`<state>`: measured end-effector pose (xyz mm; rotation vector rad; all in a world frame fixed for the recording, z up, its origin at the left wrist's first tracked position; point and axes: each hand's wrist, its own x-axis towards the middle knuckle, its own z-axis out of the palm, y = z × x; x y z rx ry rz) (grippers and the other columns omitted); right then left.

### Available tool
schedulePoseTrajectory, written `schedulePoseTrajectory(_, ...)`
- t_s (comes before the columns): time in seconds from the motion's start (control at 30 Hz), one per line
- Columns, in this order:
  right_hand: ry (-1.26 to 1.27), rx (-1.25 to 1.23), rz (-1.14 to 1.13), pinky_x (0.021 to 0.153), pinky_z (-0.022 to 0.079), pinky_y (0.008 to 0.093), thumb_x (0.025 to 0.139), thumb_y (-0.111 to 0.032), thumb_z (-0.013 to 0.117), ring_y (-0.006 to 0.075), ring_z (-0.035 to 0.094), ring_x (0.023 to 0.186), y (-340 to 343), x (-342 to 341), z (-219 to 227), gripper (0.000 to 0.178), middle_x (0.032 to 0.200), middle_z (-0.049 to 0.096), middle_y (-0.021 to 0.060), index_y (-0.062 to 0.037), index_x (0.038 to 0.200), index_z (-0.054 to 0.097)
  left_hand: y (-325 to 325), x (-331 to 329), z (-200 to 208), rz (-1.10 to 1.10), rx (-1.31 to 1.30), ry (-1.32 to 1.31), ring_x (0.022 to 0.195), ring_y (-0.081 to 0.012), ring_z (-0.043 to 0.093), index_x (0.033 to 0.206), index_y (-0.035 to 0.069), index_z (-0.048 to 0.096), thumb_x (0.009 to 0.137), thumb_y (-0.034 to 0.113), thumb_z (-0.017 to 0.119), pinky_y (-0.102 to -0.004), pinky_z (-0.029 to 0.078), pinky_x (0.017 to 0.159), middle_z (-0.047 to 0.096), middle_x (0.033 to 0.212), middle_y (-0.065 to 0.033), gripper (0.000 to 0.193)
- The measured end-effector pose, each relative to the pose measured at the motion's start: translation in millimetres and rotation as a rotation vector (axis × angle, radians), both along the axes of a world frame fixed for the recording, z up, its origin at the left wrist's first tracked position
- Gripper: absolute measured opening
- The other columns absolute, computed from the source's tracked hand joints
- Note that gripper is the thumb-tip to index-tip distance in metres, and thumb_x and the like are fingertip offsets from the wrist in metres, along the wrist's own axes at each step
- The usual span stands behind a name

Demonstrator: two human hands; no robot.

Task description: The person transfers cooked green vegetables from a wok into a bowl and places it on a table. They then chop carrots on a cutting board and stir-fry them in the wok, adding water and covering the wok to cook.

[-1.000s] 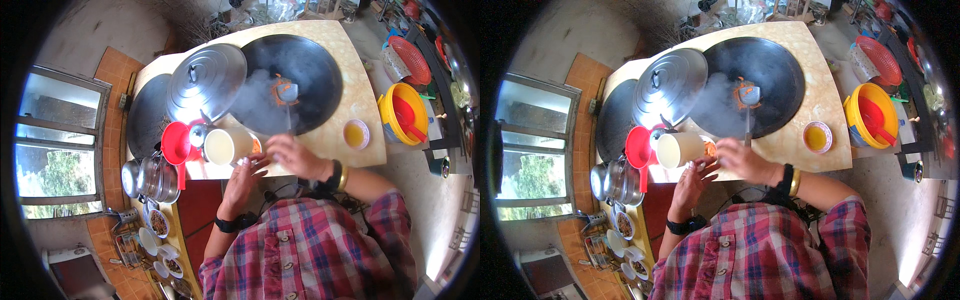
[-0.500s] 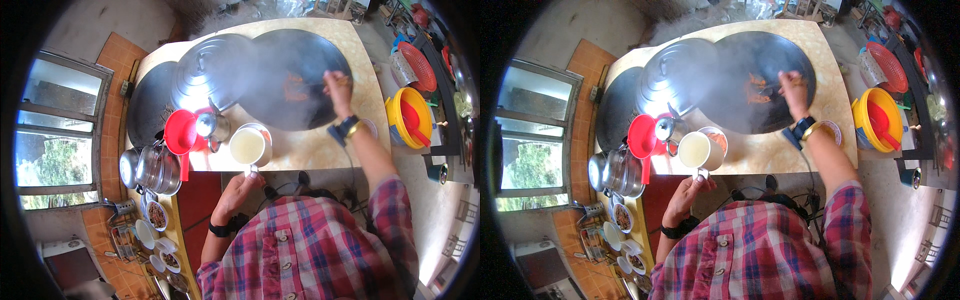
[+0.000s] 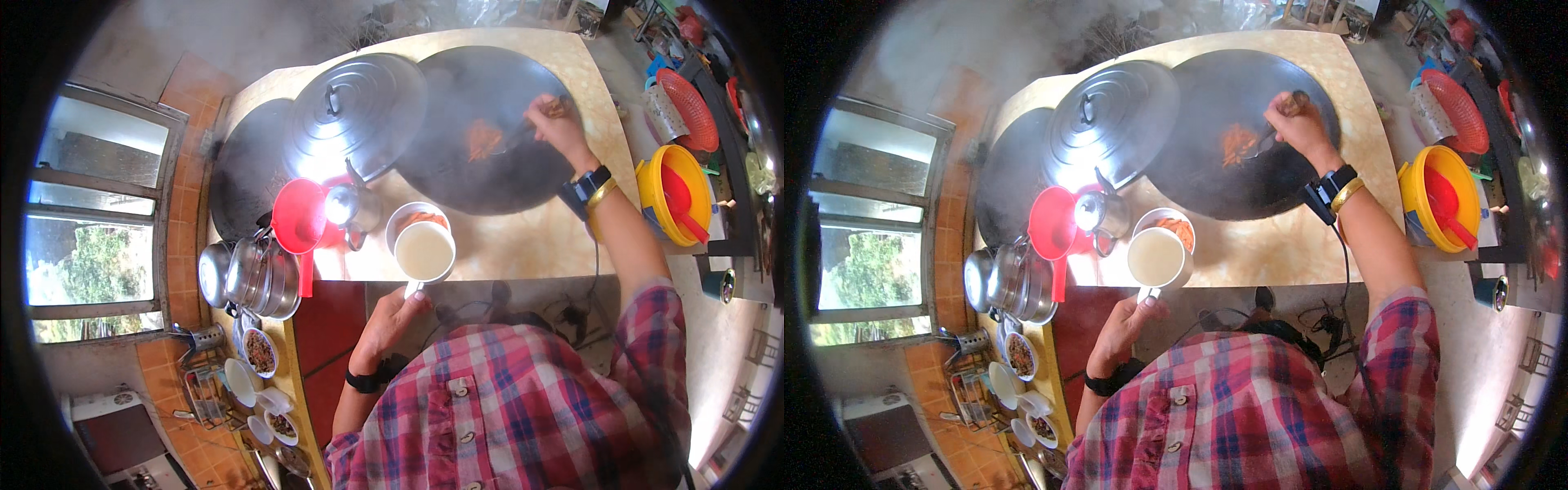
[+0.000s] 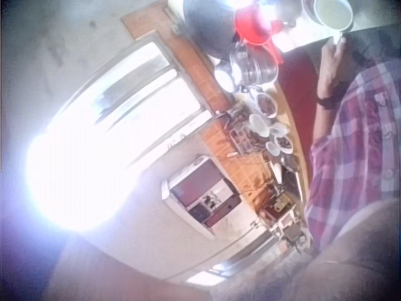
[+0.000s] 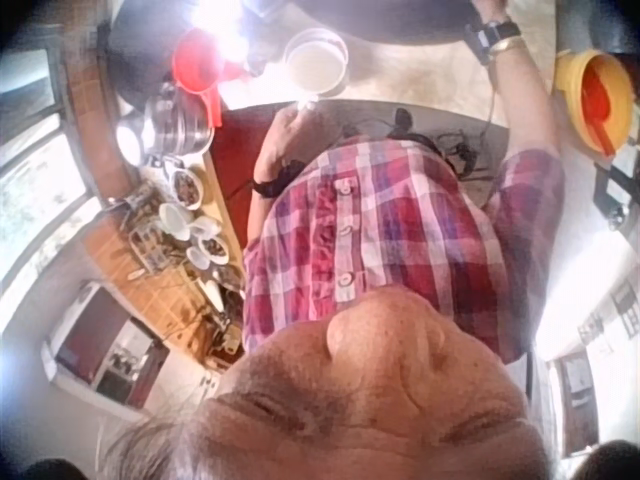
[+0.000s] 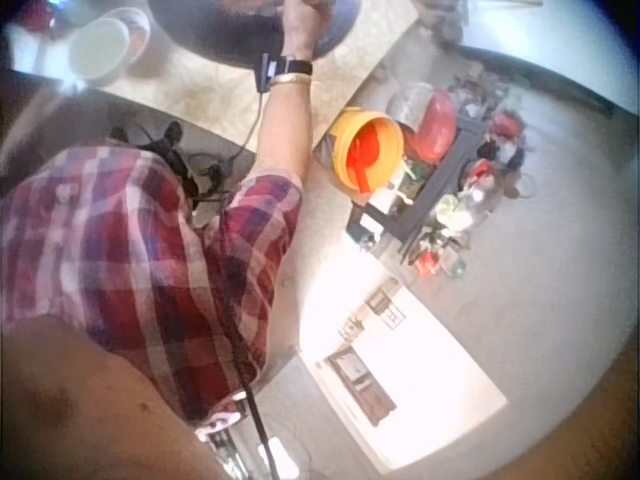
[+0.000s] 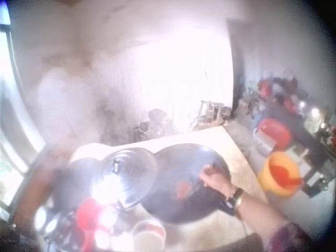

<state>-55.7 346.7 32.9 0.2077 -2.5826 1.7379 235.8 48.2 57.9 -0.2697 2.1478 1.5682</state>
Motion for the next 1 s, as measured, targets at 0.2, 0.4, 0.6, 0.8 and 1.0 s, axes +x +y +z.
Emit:
schedulePoseTrajectory(0.2,-0.072,-0.084,0.079,0.044,0.042,0.0211,0.085,-0.021,0.055,0.0080,0.053,0.049,3,-2,-9,0.015,0.071,0.060,0.0018,-0.0069,0.083,0.059,-1,1,1,0.030,0.008,-0.030,0.081,-0.0132,0.054,0.092,-0.004,0.060,0.095,0.039,0.042,-0.0273,0.042,0.077,0.061,0.085,-0.0055,0.046)
schedulePoseTrajectory(0.4,-0.038,-0.193,0.009,0.047,0.046,0.0229,0.081,-0.021,0.060,0.0081,0.058,0.053,1,5,-30,0.017,0.071,0.061,0.0012,-0.0041,0.081,0.059,-3,-4,-2,0.040,0.040,-0.008,0.082,-0.0130,0.054,0.088,-0.002,0.060,0.095,0.039,0.041,-0.0277,0.042,0.077,0.061,0.084,-0.0055,0.045)
schedulePoseTrajectory(0.6,-0.020,-0.259,0.064,0.049,0.046,0.0221,0.083,-0.018,0.058,0.0071,0.057,0.055,4,-5,-36,0.014,0.076,0.062,0.0018,-0.0042,0.084,0.058,3,-18,-2,0.065,0.074,-0.002,0.080,-0.0136,0.053,0.079,0.000,0.057,0.096,0.039,0.040,-0.0276,0.042,0.075,0.061,0.083,-0.0068,0.046)
schedulePoseTrajectory(0.8,-0.120,-0.281,0.048,0.053,0.046,0.0206,0.085,-0.014,0.056,0.0076,0.057,0.059,36,-3,-40,0.008,0.088,0.063,0.0020,-0.0059,0.086,0.059,11,-57,-8,0.054,0.076,0.011,0.079,-0.0139,0.053,0.082,0.000,0.059,0.095,0.043,0.040,-0.0281,0.042,0.075,0.060,0.081,-0.0065,0.049)
schedulePoseTrajectory(1.0,0.020,-0.172,0.197,0.065,0.045,0.0206,0.087,-0.013,0.054,0.0053,0.054,0.081,75,26,-14,0.009,0.098,0.062,-0.0001,-0.0082,0.093,0.060,34,-132,-11,-0.112,-0.461,0.234,0.064,-0.0238,0.057,0.075,0.000,0.061,0.093,0.045,0.042,-0.0344,0.045,0.062,0.061,0.069,-0.0133,0.052)
